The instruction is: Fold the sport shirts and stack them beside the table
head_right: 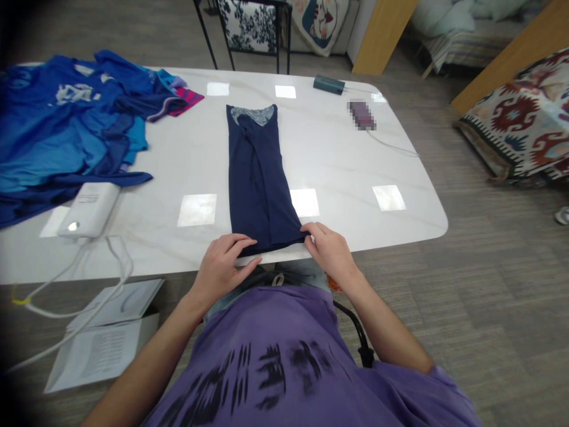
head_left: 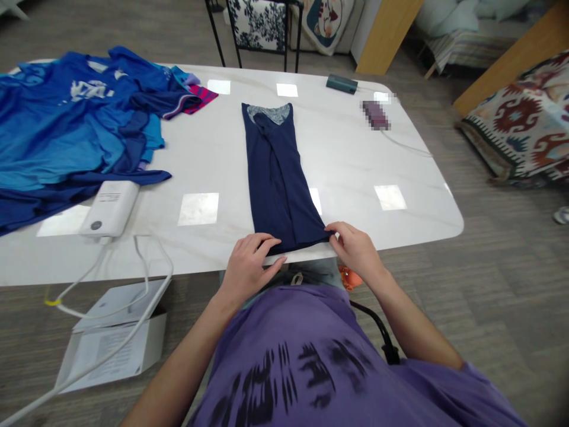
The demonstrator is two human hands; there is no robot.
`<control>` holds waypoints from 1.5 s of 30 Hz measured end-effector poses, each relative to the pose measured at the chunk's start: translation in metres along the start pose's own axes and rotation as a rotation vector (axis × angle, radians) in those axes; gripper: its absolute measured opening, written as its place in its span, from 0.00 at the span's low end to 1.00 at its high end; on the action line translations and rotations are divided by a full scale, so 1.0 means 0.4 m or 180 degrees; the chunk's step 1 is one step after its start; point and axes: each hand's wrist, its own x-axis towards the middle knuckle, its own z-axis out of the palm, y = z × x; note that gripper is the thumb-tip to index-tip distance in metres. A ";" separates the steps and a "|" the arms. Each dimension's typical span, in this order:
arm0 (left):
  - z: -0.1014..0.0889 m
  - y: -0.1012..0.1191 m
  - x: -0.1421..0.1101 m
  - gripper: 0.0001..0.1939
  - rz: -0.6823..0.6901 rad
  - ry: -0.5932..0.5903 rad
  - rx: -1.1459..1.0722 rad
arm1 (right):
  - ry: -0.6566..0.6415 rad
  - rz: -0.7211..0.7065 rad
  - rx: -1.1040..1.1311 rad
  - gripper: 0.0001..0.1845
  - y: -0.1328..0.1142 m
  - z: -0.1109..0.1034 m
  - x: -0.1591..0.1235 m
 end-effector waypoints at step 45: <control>-0.212 0.067 -0.192 0.21 0.0197 -0.0122 -0.1423 | -0.1203 -0.1259 0.1189 0.23 -0.039 -0.154 -0.126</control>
